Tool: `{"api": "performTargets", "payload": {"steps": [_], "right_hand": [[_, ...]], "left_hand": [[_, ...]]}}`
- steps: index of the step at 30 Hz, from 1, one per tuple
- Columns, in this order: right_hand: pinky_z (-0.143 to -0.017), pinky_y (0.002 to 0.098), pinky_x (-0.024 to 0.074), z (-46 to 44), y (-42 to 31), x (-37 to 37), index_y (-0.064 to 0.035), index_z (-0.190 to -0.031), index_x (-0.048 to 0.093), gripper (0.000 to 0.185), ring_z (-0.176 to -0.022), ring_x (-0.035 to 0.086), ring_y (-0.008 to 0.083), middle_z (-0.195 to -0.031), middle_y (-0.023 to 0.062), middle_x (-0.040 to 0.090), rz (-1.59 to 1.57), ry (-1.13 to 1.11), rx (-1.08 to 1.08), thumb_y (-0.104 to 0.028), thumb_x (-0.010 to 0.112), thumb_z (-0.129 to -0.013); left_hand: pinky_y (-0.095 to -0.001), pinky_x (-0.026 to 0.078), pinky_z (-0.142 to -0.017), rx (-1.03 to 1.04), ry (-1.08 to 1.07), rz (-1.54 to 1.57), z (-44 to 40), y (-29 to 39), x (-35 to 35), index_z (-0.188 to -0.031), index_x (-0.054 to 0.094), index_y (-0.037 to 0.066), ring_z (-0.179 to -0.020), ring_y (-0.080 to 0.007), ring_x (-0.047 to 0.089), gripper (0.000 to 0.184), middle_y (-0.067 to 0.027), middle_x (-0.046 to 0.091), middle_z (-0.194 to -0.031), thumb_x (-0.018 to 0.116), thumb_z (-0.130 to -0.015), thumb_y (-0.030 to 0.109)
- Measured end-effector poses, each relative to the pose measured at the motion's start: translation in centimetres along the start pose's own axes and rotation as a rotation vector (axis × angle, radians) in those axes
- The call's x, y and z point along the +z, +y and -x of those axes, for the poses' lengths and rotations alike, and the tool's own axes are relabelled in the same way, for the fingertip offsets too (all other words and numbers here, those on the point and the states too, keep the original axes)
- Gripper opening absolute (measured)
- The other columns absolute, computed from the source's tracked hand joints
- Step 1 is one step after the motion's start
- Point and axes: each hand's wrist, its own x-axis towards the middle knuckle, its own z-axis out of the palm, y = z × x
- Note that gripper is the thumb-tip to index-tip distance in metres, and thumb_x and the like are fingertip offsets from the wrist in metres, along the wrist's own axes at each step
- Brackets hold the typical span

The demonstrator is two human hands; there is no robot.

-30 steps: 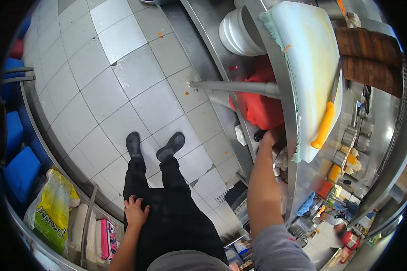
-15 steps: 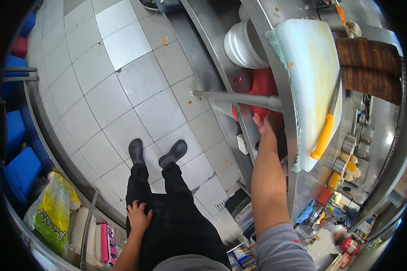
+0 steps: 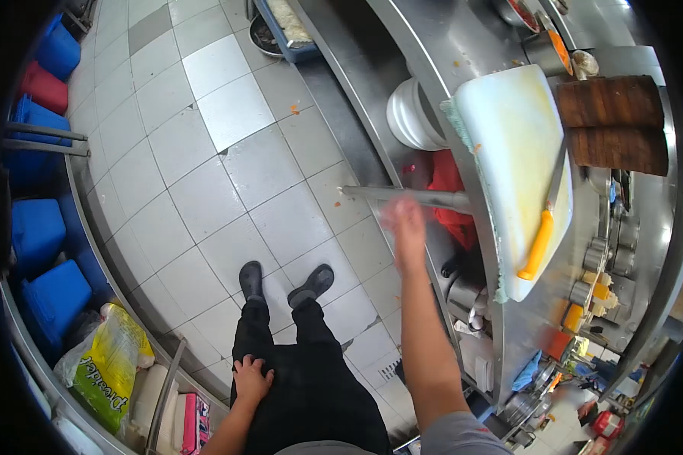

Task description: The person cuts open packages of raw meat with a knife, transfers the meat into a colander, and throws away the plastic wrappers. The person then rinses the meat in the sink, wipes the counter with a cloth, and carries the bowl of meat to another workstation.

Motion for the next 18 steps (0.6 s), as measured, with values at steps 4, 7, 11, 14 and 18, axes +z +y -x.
{"api": "performTargets", "payload": {"steps": [4, 7, 11, 14, 18], "right_hand": [[-0.105, 0.0616, 0.0393, -9.0, -8.0, 3.4, -0.0102, -0.157, 0.008, 0.097, -0.14, 0.034, 0.0412, -0.162, 0.019, 0.009, -0.17, 0.275, 0.062, -0.064, 0.055, -0.092], [-0.105, 0.0732, 0.0313, -15.3, -9.2, 2.1, -0.0146, -0.157, 0.014, 0.09, -0.146, 0.021, 0.0436, -0.163, 0.0132, 0.012, -0.374, 0.341, 0.123, -0.068, 0.048, -0.092], [-0.105, 0.0754, 0.0304, -17.7, -9.9, 4.0, -0.0151, -0.156, 0.02, 0.073, -0.147, 0.019, 0.0421, -0.163, 0.0108, 0.015, -0.284, 0.376, 0.17, -0.054, 0.043, -0.099], [-0.102, 0.0776, 0.0319, -20.3, -10.0, 6.9, -0.0128, -0.153, 0.03, 0.05, -0.146, 0.023, 0.0386, -0.16, 0.0106, 0.024, -0.37, 0.343, 0.15, -0.025, 0.033, -0.105], [-0.1, 0.077, 0.0356, -24.9, -11.1, 10.4, -0.0172, -0.153, 0.032, 0.051, -0.144, 0.027, 0.039, -0.159, 0.009, 0.027, -0.396, 0.29, 0.212, -0.033, 0.037, -0.104]], "left_hand": [[-0.0526, 0.041, -0.099, -0.014, 0.015, 0.041, 0.1, -0.4, 0.1, -0.112, 0.07, 0.014, -0.122, -0.0354, 0.045, 0.039, -0.0098, 0.051, -0.133, 0.075, -0.079, 0.035], [-0.052, 0.04, -0.1, -0.028, 0.085, 0.083, -0.1, -0.6, 0.6, -0.111, 0.07, 0.014, -0.121, -0.0352, 0.045, 0.039, -0.0099, 0.052, -0.132, 0.075, -0.078, 0.034], [-0.0484, 0.042, -0.097, -0.049, 0.227, 0.162, 0.1, -0.4, 0.6, -0.107, 0.07, 0.012, -0.117, -0.0352, 0.047, 0.036, -0.0101, 0.054, -0.125, 0.078, -0.075, 0.027], [-0.0474, 0.042, -0.097, -0.072, 0.266, 0.203, -0.2, 0.4, 1.0, -0.106, 0.07, 0.011, -0.116, -0.0346, 0.048, 0.036, -0.01, 0.054, -0.125, 0.078, -0.075, 0.026], [-0.0481, 0.041, -0.098, -0.115, 0.271, 0.205, -0.5, 1.1, 0.5, -0.107, 0.069, 0.011, -0.116, -0.0343, 0.048, 0.037, -0.0106, 0.053, -0.125, 0.077, -0.075, 0.026]]}}
